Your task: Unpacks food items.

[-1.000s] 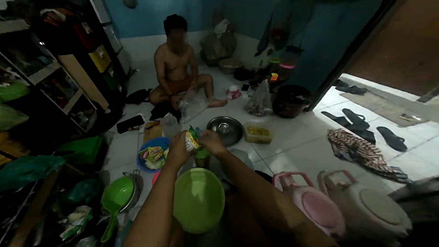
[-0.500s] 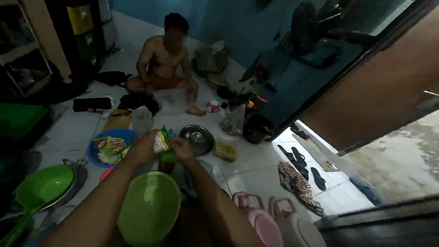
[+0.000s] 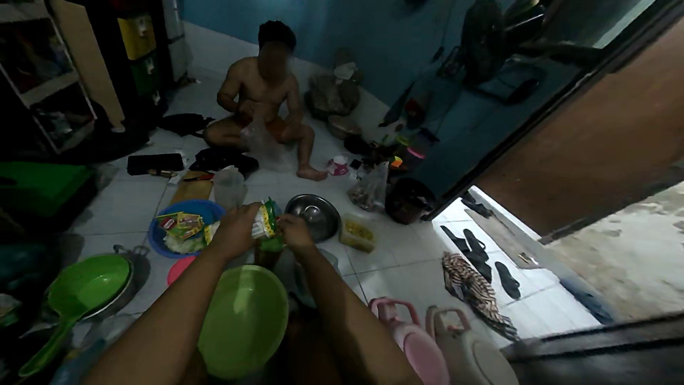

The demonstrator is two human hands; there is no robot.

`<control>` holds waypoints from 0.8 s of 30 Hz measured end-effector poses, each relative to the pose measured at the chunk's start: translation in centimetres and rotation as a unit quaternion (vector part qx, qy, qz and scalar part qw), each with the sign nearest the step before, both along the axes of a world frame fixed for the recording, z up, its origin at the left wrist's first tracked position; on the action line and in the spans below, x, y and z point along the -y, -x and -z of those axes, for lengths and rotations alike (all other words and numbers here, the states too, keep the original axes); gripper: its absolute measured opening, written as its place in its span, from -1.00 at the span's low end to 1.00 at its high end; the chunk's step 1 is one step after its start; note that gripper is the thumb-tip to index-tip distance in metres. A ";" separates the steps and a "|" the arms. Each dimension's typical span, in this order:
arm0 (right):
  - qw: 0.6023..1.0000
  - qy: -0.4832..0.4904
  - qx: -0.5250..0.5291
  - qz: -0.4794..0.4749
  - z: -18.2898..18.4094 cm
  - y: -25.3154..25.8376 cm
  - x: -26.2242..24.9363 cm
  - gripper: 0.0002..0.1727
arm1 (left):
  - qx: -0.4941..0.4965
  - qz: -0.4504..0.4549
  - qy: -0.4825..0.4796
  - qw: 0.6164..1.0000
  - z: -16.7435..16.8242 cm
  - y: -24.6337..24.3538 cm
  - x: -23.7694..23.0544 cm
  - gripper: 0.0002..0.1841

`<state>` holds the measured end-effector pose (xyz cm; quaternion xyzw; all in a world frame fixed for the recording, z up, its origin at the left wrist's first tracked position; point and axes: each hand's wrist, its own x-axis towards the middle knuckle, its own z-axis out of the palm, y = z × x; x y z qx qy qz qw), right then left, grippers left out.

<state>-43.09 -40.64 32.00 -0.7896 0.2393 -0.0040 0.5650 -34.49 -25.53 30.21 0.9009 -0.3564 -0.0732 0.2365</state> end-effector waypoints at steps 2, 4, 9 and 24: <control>1.000 -0.019 0.013 0.018 0.1 0.0 0.0 -0.66 | 0.011 0.001 0.002 1.000 0.0 0.1 -0.1 -0.04; 0.999 -0.004 0.027 0.031 0.0 0.2 0.2 -0.64 | 0.011 0.009 0.007 1.000 0.2 0.2 0.4 -0.06; 1.000 0.021 0.017 0.012 -0.3 0.3 0.2 -0.65 | 0.006 0.020 0.009 1.000 0.3 0.4 0.3 -0.05; 0.998 0.043 0.032 -0.040 -0.5 0.5 0.2 -0.66 | 0.031 0.014 -0.058 0.998 -0.6 0.3 -0.2 0.06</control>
